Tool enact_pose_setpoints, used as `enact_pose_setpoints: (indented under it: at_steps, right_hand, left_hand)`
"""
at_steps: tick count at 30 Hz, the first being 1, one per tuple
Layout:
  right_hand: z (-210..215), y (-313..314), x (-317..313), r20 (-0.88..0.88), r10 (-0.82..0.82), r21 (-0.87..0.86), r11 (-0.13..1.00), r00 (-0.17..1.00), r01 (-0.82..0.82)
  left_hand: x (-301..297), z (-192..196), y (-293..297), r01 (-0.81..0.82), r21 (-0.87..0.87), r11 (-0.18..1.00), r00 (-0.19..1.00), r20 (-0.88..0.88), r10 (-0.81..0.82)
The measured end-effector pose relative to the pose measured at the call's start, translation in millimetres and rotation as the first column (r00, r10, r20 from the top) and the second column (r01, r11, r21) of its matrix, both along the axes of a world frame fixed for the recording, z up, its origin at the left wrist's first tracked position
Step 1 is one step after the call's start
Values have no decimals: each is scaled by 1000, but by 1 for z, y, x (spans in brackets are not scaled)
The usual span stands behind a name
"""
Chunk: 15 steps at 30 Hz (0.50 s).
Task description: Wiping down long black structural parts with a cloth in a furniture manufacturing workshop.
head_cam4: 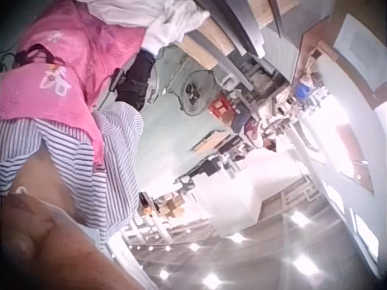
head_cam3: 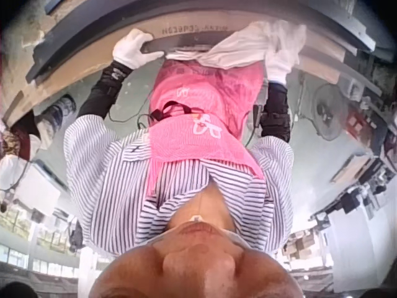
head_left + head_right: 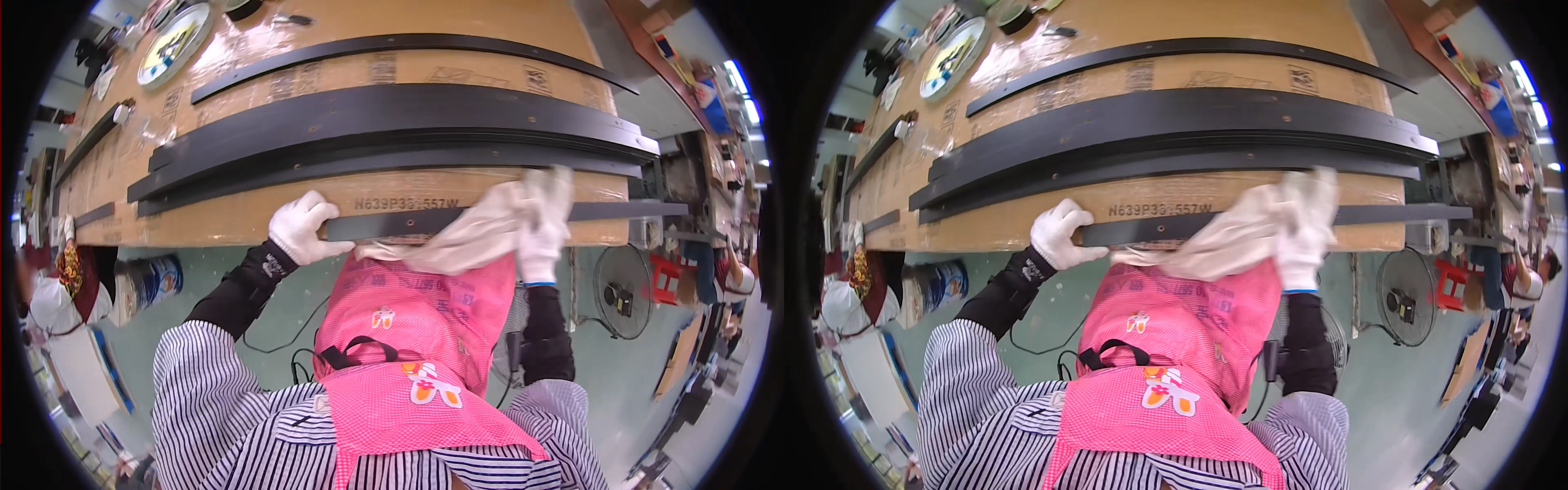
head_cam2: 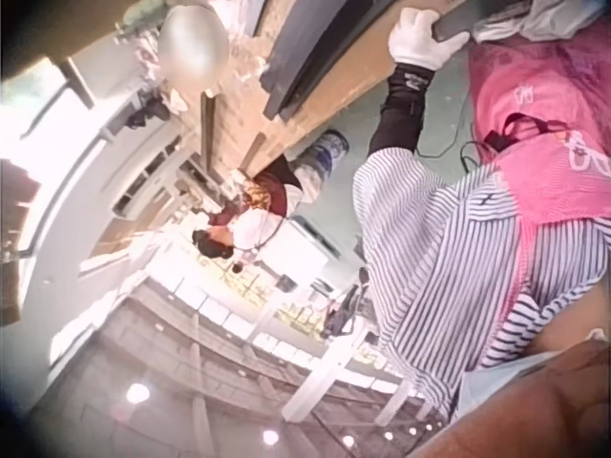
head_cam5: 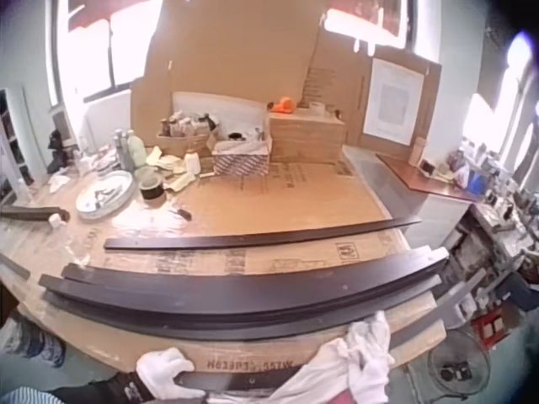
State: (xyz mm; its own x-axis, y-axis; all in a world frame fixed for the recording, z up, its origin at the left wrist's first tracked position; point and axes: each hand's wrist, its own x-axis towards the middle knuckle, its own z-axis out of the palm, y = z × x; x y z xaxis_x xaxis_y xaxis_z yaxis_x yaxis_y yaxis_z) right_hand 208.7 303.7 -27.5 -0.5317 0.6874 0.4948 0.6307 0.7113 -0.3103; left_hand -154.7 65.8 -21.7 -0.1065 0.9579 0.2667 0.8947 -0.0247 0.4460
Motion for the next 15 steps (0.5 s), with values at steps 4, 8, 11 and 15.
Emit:
enact_pose_setpoints:
  at_steps: [4, 8, 11, 15]
  right_hand:
    - [-30, -25, -25, -200, 10, -414, 905, 980, -94]
    - [-26, -125, -135, 38, 552, -289, 804, 833, -520]
    - [-5, -139, -163, -26, 665, -185, 731, 747, -657]
    - [-7, -62, -90, -24, 590, -117, 800, 807, -588]
  left_hand:
    - [1, -1, 1, -3, -7, 1000, 1000, 20, 3]
    - [-3, -20, 1, -9, 15, 1000, 1000, -21, 9]
    - [-7, -29, -4, -34, 25, 999, 997, -71, 36]
    - [-3, -8, 0, 0, 36, 999, 999, 55, -2]
